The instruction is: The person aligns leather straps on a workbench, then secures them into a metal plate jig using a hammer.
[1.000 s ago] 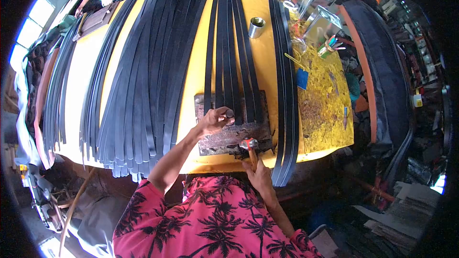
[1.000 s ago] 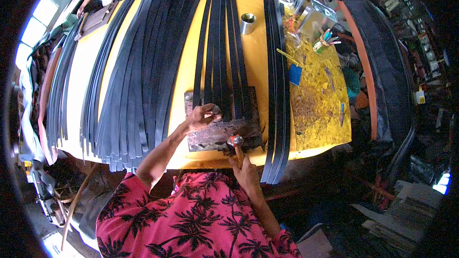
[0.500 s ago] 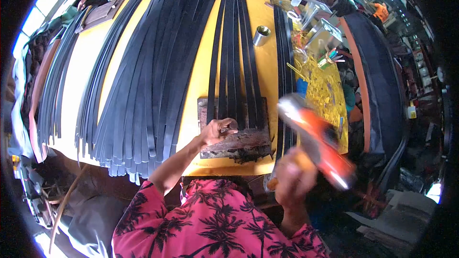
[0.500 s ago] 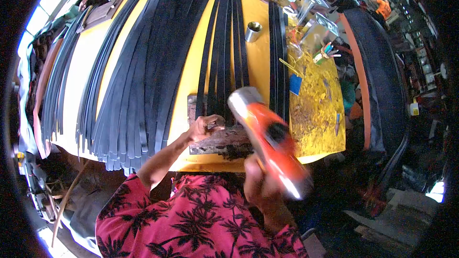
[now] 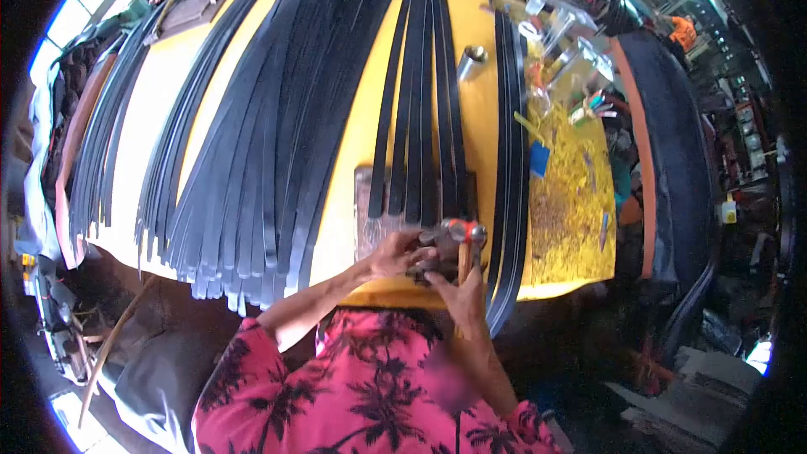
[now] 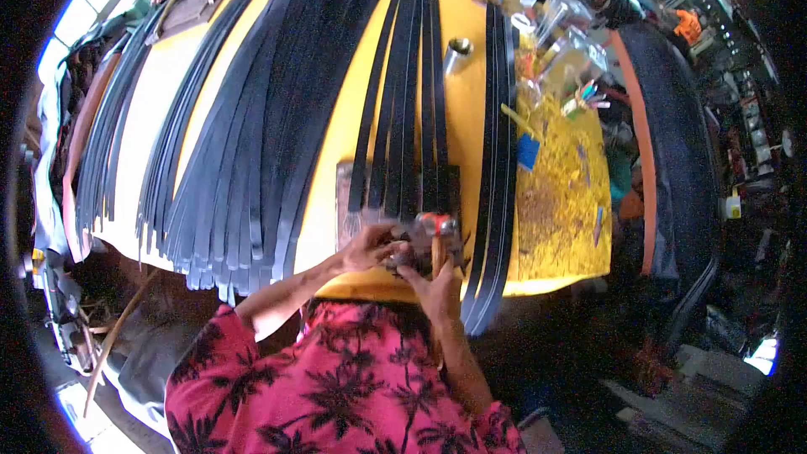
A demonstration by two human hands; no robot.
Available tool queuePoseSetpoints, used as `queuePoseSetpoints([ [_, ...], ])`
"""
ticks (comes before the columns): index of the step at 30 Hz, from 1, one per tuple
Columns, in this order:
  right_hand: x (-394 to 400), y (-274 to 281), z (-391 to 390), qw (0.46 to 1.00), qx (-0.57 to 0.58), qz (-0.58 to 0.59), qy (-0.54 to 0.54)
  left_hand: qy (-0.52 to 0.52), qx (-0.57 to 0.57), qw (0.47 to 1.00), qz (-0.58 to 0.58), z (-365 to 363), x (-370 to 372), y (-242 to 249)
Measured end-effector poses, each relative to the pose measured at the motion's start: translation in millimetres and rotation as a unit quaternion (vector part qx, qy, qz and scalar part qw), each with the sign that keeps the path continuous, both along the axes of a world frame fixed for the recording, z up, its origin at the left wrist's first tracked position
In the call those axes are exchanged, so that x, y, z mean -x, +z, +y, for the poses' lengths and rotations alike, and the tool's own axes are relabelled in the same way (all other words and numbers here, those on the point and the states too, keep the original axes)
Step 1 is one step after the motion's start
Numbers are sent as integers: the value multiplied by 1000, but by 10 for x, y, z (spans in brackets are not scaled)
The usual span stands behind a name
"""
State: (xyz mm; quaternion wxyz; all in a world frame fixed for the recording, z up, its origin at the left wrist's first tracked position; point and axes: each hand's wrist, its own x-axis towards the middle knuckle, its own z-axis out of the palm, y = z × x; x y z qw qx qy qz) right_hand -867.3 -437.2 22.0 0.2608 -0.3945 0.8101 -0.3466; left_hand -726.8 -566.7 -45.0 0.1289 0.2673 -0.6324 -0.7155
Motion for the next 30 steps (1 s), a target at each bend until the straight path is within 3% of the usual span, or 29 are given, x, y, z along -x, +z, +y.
queuePoseSetpoints([
  [1,61,-39,52,998,-39,-47,7,-37,-48,998,-18,0,15,280],
  [3,110,-97,134,999,0,-36,15,-28,-28,999,12,-13,77,234],
  [5,148,-142,247,998,-46,-31,14,-19,-25,999,40,6,123,144],
  [7,179,-278,358,995,-90,-27,13,-3,119,992,-31,-224,193,27],
  [9,187,-504,450,996,-63,66,21,27,149,988,-42,-462,323,-79],
  [12,218,-442,423,986,-164,6,33,-9,200,976,-87,-676,446,-139],
  [18,238,-499,457,994,-90,37,41,-8,197,979,-44,-704,468,-212],
  [30,296,-630,499,995,-86,25,50,12,232,972,-18,-678,439,-312],
])
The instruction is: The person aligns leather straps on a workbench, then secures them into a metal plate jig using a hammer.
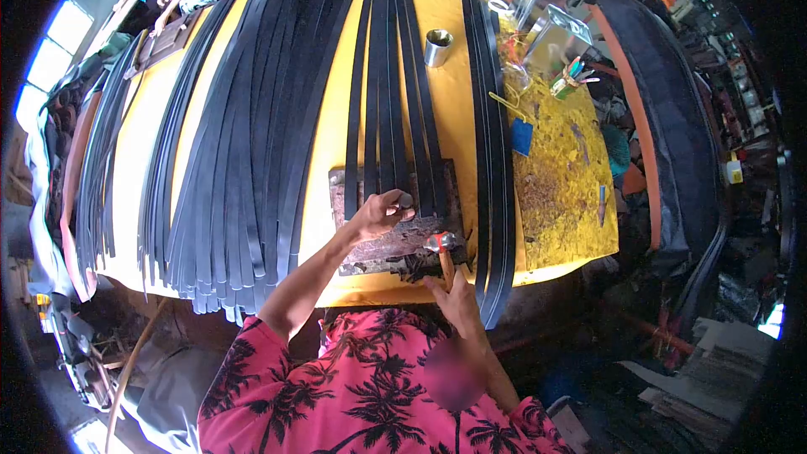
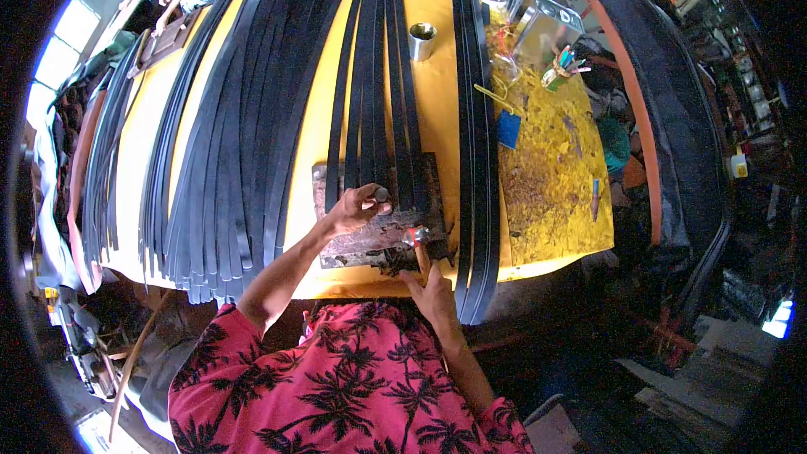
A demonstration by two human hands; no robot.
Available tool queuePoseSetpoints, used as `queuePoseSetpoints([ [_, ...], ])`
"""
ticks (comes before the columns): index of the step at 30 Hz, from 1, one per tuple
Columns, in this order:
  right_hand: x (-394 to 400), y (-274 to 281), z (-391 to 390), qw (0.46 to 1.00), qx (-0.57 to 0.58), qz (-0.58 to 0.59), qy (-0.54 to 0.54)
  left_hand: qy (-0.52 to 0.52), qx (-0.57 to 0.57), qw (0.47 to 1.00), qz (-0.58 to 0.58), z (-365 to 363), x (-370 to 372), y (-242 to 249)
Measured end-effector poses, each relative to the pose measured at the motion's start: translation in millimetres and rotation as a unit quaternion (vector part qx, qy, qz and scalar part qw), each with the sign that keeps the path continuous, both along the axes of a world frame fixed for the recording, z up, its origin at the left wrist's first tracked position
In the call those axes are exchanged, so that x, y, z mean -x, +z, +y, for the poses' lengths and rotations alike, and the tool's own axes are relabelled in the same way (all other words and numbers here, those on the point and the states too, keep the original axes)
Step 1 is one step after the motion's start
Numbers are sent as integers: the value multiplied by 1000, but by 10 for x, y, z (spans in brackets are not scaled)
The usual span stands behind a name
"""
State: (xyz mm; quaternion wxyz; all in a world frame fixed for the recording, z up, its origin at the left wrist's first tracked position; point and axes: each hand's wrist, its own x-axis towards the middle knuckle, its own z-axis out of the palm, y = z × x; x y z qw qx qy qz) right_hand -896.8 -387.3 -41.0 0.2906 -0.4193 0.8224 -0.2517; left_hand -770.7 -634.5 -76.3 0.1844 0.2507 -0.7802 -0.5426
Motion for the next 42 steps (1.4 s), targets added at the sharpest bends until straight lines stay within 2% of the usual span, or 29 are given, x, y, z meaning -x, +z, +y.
queuePoseSetpoints([
  [7,-1,116,-55,1000,-23,4,-1,3,-23,1000,-13,59,-28,38],
  [10,6,287,-131,999,-41,8,2,14,-7,999,35,66,-44,-40],
  [13,3,700,-253,999,27,-21,-8,0,-35,999,-16,106,-84,99],
  [16,-79,1549,-418,982,184,-23,-25,-7,18,1000,4,178,-134,156],
  [17,-97,1754,-386,983,183,-23,-23,-11,32,999,3,188,-142,76],
  [19,-106,2066,-299,936,325,-135,-24,-17,59,998,0,215,-175,-53],
  [21,-277,2299,-472,852,514,-98,28,-21,60,998,16,212,-180,-74],
  [22,152,1906,-338,822,504,-157,213,-28,64,997,32,207,-179,-84],
  [23,34,1756,-401,822,502,-159,216,-24,62,997,31,216,-188,-35],
  [24,-208,1643,-494,909,394,2,135,-16,86,996,13,231,-202,76],
  [25,-349,1490,-558,948,267,163,50,-7,111,994,-5,235,-217,154],
  [26,-336,972,-533,971,164,162,60,-33,45,998,16,200,-226,172],
  [27,-326,581,-415,983,53,159,68,-34,63,997,1,208,-207,67],
  [28,-334,730,-372,993,13,97,63,-32,110,993,0,316,-221,28],
  [29,-291,837,-506,997,-10,36,65,-24,172,985,-2,230,-216,98],
  [30,-224,773,-455,977,117,118,138,-6,168,986,-2,305,-246,114],
  [31,-213,770,-376,999,13,-29,5,-40,15,996,-74,301,-216,97],
  [33,-116,655,-396,984,178,18,14,-20,-186,981,-42,524,-169,279],
  [34,-67,589,-322,984,175,13,11,-12,-198,977,79,770,-153,371],
  [36,82,462,-197,999,7,-27,-15,-37,-245,968,42,979,-160,562],
  [37,152,358,-207,999,17,-27,-17,-61,-280,958,14,958,-114,602],
  [38,183,263,-95,997,44,-60,-30,-36,-392,915,87,1022,-72,426],
  [39,180,312,-58,992,69,-93,-44,-37,-393,915,84,1024,-53,361],
  [40,231,387,-22,996,3,-79,-31,-5,-331,940,79,952,-33,291],
  [41,270,321,5,996,5,-80,-34,26,-269,960,74,874,-7,273],
  [42,288,231,60,998,6,-52,-24,38,-278,959,46,755,34,312],
])
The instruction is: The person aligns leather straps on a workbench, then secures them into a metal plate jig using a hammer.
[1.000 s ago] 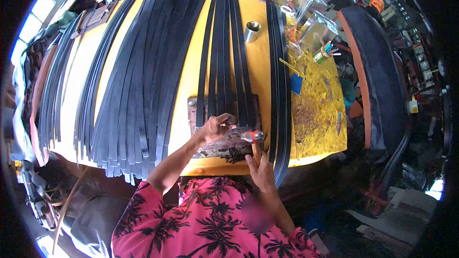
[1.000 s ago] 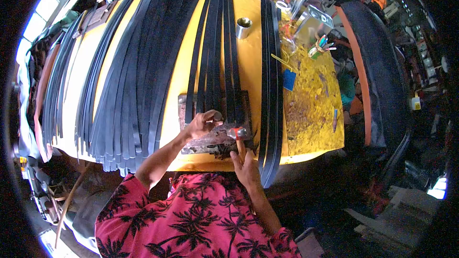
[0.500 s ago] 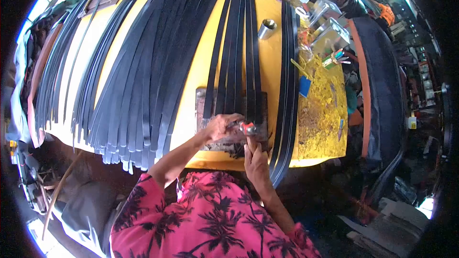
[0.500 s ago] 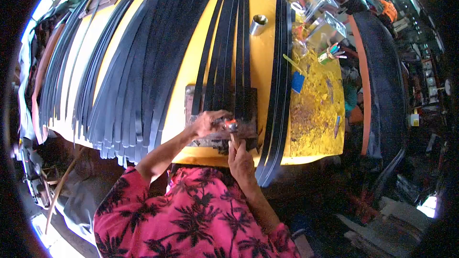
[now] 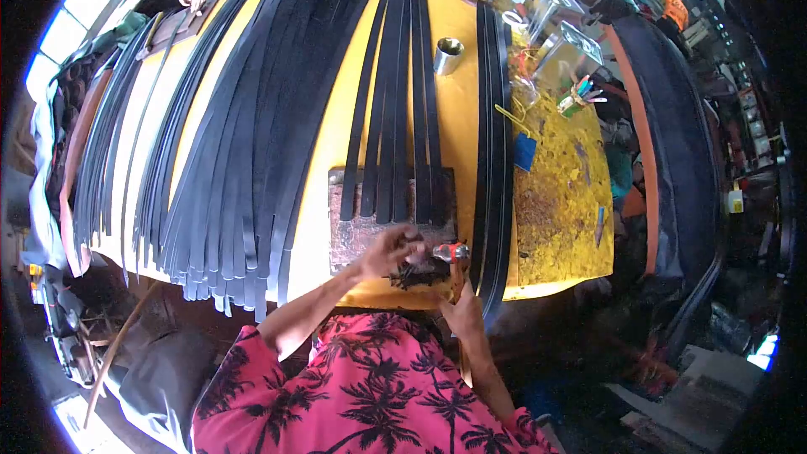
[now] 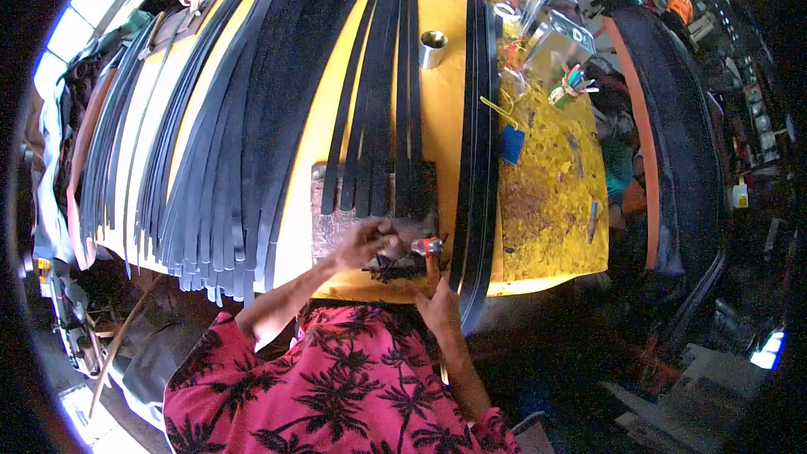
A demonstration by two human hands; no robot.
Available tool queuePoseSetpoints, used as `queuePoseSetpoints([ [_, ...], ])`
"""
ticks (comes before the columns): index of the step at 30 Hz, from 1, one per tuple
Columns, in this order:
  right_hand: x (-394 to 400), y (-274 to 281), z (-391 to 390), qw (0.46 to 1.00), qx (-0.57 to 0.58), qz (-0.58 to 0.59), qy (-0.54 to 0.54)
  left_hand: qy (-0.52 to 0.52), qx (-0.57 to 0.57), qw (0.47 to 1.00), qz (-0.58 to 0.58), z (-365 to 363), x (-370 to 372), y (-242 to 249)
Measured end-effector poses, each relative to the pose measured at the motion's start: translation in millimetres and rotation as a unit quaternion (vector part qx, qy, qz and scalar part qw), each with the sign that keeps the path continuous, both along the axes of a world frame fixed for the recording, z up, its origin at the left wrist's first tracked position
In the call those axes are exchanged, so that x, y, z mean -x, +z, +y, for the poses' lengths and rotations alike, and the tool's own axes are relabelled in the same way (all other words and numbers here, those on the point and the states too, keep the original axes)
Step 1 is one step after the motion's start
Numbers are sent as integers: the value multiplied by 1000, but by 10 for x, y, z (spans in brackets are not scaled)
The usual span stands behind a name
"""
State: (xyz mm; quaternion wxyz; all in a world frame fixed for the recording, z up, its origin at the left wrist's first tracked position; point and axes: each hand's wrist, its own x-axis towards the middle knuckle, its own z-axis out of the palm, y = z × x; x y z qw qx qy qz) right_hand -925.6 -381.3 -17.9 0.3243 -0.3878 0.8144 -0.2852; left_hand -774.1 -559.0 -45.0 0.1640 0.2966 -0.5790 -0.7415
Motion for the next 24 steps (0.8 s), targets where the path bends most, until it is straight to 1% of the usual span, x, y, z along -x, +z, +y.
queuePoseSetpoints([
  [1,15,-84,65,1000,2,27,11,-2,-1,1000,-3,-129,43,13],
  [2,28,-76,79,1000,3,26,9,-6,20,1000,-20,-277,94,6],
  [4,48,-37,49,999,-27,3,44,-10,44,998,-37,-561,234,55],
  [5,54,-37,43,999,-26,2,43,-41,102,990,-88,-675,299,89],
  [6,62,-39,33,997,-54,1,50,-72,160,975,-138,-721,344,117],
  [7,74,-43,27,995,-82,1,56,-72,161,974,-138,-715,376,95],
  [8,85,-83,45,995,-81,1,55,-58,164,979,-108,-706,408,23],
  [9,90,-143,66,997,-51,4,51,-44,166,982,-78,-701,433,-48],
  [10,93,-193,83,999,-21,7,46,-45,167,982,-79,-700,447,-117],
  [12,78,-153,79,999,-13,8,30,-55,211,971,-96,-689,471,-186],
  [14,92,-141,83,1000,-7,9,13,-46,205,974,-89,-672,472,-233],
  [16,107,-145,83,999,-31,7,23,-36,198,976,-83,-659,462,-251],
  [18,123,-173,88,999,-30,-1,24,-35,182,979,-88,-673,455,-234],
  [22,147,-198,98,999,-9,6,41,-43,195,975,-98,-672,442,-203],
  [24,163,-225,105,999,-18,3,44,-25,190,978,-77,-664,436,-277],
])
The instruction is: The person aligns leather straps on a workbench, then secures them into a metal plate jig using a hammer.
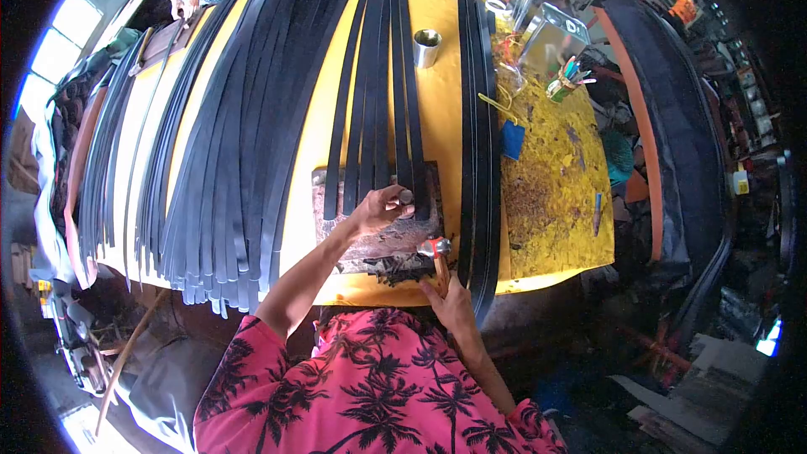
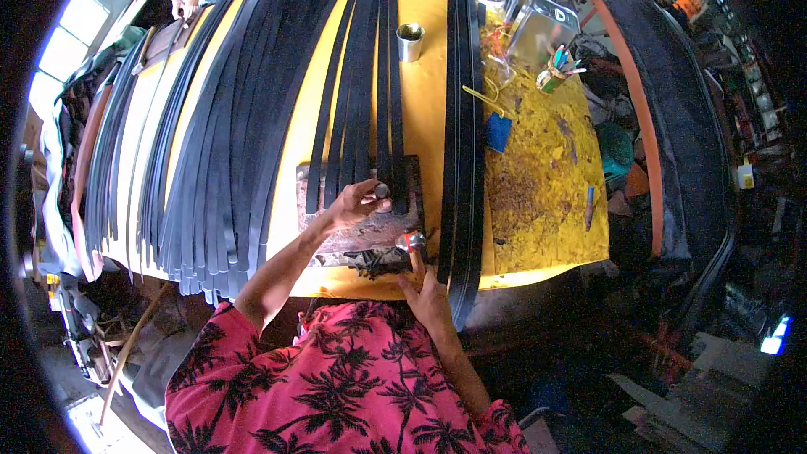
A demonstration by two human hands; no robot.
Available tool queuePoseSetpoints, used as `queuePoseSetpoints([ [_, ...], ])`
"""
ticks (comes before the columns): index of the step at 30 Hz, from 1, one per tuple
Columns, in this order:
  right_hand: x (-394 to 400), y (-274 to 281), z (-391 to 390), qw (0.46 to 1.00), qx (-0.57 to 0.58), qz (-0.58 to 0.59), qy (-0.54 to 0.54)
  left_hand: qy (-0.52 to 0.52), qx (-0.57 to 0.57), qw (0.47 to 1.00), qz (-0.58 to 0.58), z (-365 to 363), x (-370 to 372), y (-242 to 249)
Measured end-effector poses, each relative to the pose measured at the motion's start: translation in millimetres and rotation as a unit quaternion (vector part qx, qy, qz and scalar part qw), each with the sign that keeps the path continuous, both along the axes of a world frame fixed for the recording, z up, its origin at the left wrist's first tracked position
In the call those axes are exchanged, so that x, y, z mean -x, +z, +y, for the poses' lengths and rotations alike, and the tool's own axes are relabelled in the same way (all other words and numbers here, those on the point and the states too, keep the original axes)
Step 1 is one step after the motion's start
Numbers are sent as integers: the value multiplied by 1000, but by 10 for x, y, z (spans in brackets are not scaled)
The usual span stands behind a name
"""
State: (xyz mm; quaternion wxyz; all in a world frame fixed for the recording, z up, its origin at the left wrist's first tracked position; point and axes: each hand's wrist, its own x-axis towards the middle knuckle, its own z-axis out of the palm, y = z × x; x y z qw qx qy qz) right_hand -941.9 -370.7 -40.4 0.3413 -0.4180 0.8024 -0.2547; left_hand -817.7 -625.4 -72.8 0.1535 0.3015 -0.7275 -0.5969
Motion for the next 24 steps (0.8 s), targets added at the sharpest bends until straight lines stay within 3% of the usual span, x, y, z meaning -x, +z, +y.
queuePoseSetpoints([
  [3,-10,-57,0,1000,6,2,-9,-13,37,999,16,-8,-2,-38],
  [16,-20,173,-75,1000,-2,5,2,-8,5,999,39,118,-59,23],
  [20,-22,850,-309,1000,8,-21,-1,-41,65,997,30,172,-108,173],
  [22,-53,1458,-450,988,154,-8,-15,-46,60,997,35,173,-131,168],
  [23,-66,1700,-456,988,153,-6,-13,-54,54,996,37,177,-142,143],
  [24,-55,1923,-437,967,255,12,-18,-45,8,997,65,192,-155,30],
])
